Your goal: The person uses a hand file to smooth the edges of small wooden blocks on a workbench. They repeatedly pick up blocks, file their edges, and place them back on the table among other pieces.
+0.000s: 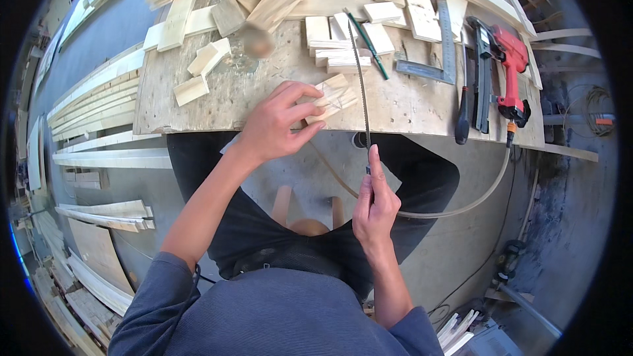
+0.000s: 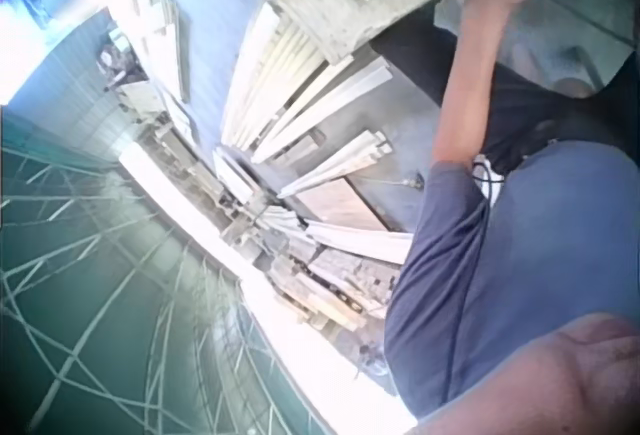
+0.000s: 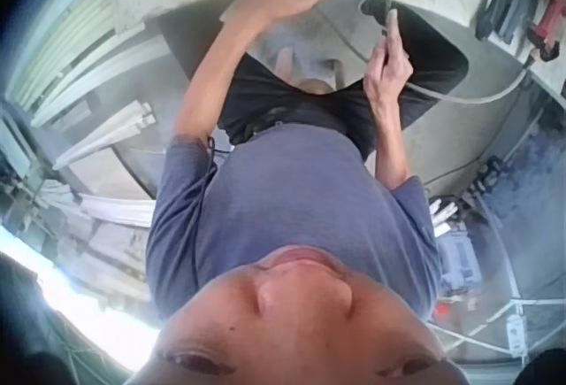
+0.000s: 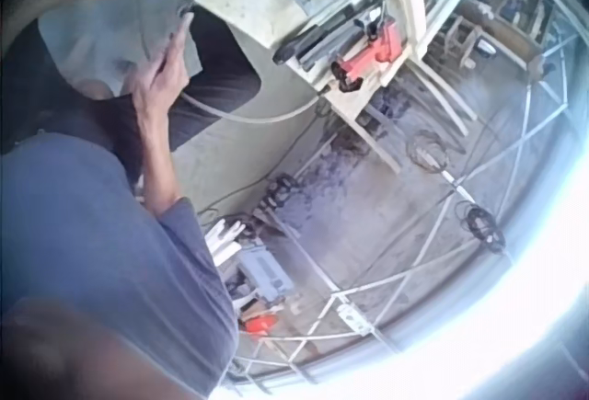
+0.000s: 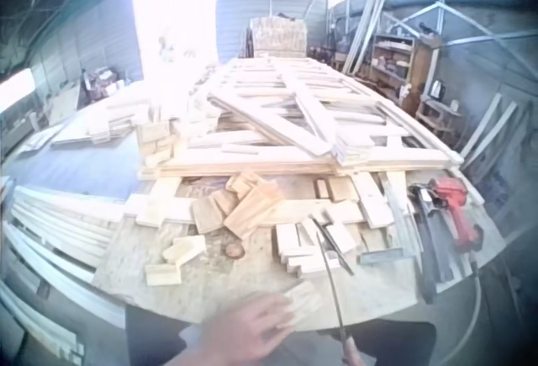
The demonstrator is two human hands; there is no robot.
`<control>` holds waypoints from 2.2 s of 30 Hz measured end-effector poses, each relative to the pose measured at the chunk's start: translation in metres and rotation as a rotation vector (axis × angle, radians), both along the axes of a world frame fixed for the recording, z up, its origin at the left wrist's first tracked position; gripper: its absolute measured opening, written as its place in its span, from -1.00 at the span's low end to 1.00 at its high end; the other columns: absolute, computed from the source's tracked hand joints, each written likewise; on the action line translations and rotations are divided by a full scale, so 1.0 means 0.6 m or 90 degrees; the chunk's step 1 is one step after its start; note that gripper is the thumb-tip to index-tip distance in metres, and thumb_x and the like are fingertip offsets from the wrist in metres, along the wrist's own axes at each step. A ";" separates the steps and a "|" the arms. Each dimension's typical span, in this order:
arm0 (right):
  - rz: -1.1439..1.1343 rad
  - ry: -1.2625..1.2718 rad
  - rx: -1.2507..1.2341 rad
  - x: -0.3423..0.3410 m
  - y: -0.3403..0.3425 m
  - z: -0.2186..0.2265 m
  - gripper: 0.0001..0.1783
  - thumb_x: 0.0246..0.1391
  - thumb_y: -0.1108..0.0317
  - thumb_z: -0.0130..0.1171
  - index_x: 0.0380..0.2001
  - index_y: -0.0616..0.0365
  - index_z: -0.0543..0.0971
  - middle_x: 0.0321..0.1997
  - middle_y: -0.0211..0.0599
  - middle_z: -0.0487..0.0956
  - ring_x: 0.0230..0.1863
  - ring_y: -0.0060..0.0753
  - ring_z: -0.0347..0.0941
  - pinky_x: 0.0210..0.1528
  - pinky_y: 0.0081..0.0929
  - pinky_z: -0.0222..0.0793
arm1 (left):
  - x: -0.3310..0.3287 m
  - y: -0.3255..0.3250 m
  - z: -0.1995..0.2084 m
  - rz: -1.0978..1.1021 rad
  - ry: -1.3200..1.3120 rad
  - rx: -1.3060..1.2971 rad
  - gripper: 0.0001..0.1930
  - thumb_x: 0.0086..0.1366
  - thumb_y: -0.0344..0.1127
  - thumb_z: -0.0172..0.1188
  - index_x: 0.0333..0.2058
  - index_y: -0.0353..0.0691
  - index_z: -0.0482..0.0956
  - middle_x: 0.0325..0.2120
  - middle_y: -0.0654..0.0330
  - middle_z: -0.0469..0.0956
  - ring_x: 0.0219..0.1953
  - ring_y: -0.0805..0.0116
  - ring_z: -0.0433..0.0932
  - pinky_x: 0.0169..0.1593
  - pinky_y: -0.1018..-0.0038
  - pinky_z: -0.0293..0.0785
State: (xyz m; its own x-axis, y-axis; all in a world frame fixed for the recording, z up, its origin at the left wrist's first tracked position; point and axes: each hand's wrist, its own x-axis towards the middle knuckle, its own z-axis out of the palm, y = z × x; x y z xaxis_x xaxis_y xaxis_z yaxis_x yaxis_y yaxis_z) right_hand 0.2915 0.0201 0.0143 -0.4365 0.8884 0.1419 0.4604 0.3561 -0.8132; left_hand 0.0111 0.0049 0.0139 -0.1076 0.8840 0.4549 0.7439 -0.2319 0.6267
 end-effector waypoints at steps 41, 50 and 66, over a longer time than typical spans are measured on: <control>0.030 -0.039 0.007 -0.019 0.000 -0.011 -0.33 0.49 0.52 0.16 0.62 0.02 0.47 -0.38 -0.06 0.63 -0.50 -0.26 0.47 -0.27 -0.38 0.52 | 0.003 -0.009 -0.006 0.074 0.062 0.034 -0.81 0.18 -0.37 0.59 -0.23 -0.15 0.80 -0.11 0.20 0.75 -0.01 0.13 0.68 0.06 0.30 0.67; -0.080 0.003 -0.084 0.058 -0.016 0.007 -0.34 0.55 0.47 0.10 0.65 0.08 0.41 0.02 0.11 0.79 -0.36 -0.43 0.56 -0.12 -0.47 0.54 | 0.043 0.026 0.008 0.008 0.058 0.030 -0.82 0.19 -0.40 0.57 -0.25 -0.18 0.78 -0.10 0.18 0.73 -0.01 0.07 0.67 0.09 0.26 0.65; -0.056 0.023 -0.057 0.015 -0.001 0.012 -0.22 0.44 0.60 0.14 0.65 -0.19 0.43 -0.32 0.09 0.65 -0.41 0.06 0.60 -0.17 -0.19 0.59 | 0.073 0.070 0.004 -0.067 0.120 0.069 -0.77 0.18 -0.41 0.60 -0.18 -0.19 0.80 -0.11 0.15 0.75 -0.07 0.05 0.67 0.01 0.25 0.63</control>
State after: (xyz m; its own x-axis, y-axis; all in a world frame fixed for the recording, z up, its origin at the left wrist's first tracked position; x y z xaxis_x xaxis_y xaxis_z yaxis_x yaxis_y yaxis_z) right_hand 0.3003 0.0196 0.0216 -0.3519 0.9331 0.0742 0.4566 0.2403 -0.8566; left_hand 0.0546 0.0471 0.0160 0.0777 0.8312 0.5505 0.8139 -0.3718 0.4464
